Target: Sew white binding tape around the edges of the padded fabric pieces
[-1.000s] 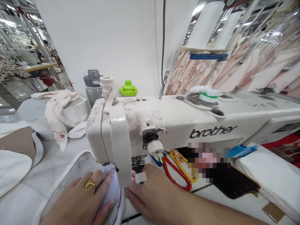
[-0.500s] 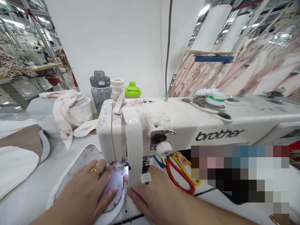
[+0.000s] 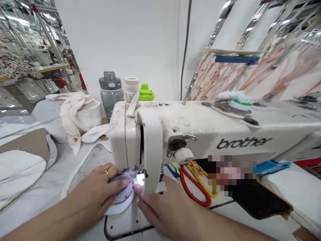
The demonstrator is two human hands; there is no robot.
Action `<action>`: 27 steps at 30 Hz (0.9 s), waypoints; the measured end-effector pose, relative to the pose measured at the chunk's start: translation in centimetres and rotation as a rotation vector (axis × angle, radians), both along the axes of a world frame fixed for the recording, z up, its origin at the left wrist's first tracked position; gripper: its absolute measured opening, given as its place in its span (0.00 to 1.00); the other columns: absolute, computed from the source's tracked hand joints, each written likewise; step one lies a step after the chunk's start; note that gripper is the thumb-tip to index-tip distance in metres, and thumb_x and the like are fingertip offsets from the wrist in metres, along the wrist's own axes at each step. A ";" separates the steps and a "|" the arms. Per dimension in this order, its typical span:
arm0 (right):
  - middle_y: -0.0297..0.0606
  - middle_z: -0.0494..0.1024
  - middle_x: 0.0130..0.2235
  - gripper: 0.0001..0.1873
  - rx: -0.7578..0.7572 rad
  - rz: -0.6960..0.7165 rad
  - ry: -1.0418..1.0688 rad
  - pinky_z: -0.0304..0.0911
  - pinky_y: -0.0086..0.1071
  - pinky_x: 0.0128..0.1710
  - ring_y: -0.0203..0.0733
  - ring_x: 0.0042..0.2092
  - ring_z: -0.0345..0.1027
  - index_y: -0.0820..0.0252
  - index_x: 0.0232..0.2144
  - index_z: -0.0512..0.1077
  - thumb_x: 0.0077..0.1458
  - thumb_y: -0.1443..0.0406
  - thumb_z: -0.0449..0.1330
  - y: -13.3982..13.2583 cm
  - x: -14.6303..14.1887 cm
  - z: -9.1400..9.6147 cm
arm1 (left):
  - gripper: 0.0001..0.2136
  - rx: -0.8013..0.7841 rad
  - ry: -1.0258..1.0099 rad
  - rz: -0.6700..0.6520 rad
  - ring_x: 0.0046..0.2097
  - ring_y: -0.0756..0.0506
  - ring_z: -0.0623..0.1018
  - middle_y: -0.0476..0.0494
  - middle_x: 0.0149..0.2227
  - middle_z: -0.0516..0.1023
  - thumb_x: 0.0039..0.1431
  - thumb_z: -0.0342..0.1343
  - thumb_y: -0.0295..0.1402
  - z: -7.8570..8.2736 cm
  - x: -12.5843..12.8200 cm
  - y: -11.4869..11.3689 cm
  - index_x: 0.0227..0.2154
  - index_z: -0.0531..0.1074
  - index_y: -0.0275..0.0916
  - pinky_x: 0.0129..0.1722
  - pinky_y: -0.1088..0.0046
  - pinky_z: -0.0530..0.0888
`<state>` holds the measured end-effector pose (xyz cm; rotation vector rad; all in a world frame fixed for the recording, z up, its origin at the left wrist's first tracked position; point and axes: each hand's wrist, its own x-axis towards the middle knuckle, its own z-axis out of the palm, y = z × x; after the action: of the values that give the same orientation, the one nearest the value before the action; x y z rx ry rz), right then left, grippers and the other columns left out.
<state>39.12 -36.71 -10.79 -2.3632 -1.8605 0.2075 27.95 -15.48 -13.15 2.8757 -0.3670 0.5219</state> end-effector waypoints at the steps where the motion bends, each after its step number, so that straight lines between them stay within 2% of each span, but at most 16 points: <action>1: 0.49 0.78 0.46 0.18 -0.004 -0.015 -0.006 0.68 0.44 0.43 0.53 0.46 0.71 0.61 0.32 0.77 0.66 0.62 0.49 0.0 0.0 -0.1 | 0.17 0.021 0.004 -0.005 0.35 0.46 0.76 0.47 0.35 0.77 0.67 0.41 0.30 0.0 0.0 -0.1 0.44 0.76 0.49 0.38 0.69 0.73; 3: 0.49 0.78 0.45 0.21 0.006 -0.040 -0.013 0.69 0.45 0.42 0.53 0.44 0.71 0.61 0.30 0.77 0.66 0.61 0.48 0.0 0.1 -0.3 | 0.17 0.066 0.011 0.004 0.36 0.45 0.76 0.46 0.35 0.77 0.68 0.40 0.31 -0.1 0.0 -0.3 0.45 0.75 0.47 0.39 0.67 0.73; 7: 0.48 0.78 0.42 0.19 0.038 -0.037 0.002 0.68 0.46 0.41 0.53 0.42 0.71 0.61 0.43 0.77 0.66 0.61 0.48 0.0 0.2 -0.6 | 0.18 0.158 0.003 0.058 0.36 0.43 0.75 0.45 0.33 0.76 0.68 0.38 0.32 0.0 0.0 -0.7 0.44 0.75 0.46 0.36 0.65 0.71; 10: 0.49 0.78 0.44 0.19 0.040 -0.029 0.011 0.69 0.45 0.42 0.54 0.43 0.71 0.62 0.49 0.75 0.66 0.62 0.49 0.1 0.2 -0.5 | 0.18 0.209 -0.013 0.089 0.37 0.40 0.75 0.43 0.33 0.75 0.67 0.38 0.32 0.0 0.1 -1.2 0.45 0.75 0.45 0.36 0.63 0.70; 15: 0.50 0.77 0.45 0.19 0.051 -0.053 0.002 0.69 0.45 0.42 0.54 0.44 0.71 0.63 0.50 0.74 0.66 0.61 0.50 0.1 0.0 -0.3 | 0.21 0.227 -0.008 0.164 0.36 0.40 0.74 0.41 0.32 0.75 0.68 0.35 0.34 -0.1 0.1 -1.7 0.44 0.76 0.42 0.35 0.62 0.70; 18: 0.49 0.77 0.44 0.17 0.034 -0.047 0.009 0.68 0.45 0.43 0.54 0.44 0.71 0.64 0.48 0.75 0.66 0.62 0.50 0.1 0.1 -0.3 | 0.17 0.175 0.006 0.104 0.34 0.42 0.75 0.42 0.32 0.77 0.68 0.40 0.36 0.3 -0.1 -1.0 0.43 0.76 0.43 0.36 0.65 0.71; 22: 0.48 0.77 0.43 0.17 0.022 -0.002 0.014 0.66 0.42 0.47 0.51 0.47 0.70 0.65 0.37 0.76 0.67 0.64 0.48 0.1 0.4 -0.1 | 0.13 0.106 0.100 -0.055 0.34 0.46 0.77 0.49 0.35 0.79 0.65 0.47 0.34 1.5 -0.2 0.8 0.46 0.75 0.50 0.35 0.72 0.72; 24: 0.48 0.78 0.42 0.16 0.035 0.019 0.002 0.66 0.40 0.45 0.50 0.45 0.69 0.65 0.35 0.75 0.66 0.64 0.50 0.0 0.5 0.0 | 0.15 0.099 0.138 -0.094 0.34 0.47 0.77 0.51 0.34 0.79 0.64 0.48 0.32 2.0 -0.1 1.4 0.49 0.74 0.53 0.33 0.75 0.73; 27: 0.45 0.77 0.37 0.14 0.086 0.043 -0.028 0.65 0.38 0.39 0.47 0.41 0.69 0.64 0.36 0.75 0.66 0.63 0.51 -0.3 0.6 -0.3 | 0.14 0.150 0.155 -0.108 0.33 0.47 0.78 0.52 0.33 0.79 0.64 0.48 0.32 2.4 0.2 1.6 0.47 0.75 0.54 0.33 0.75 0.74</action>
<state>39.71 -36.97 -11.08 -2.2828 -1.8943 0.0967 28.16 -13.87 -10.75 2.9923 -0.5534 0.2611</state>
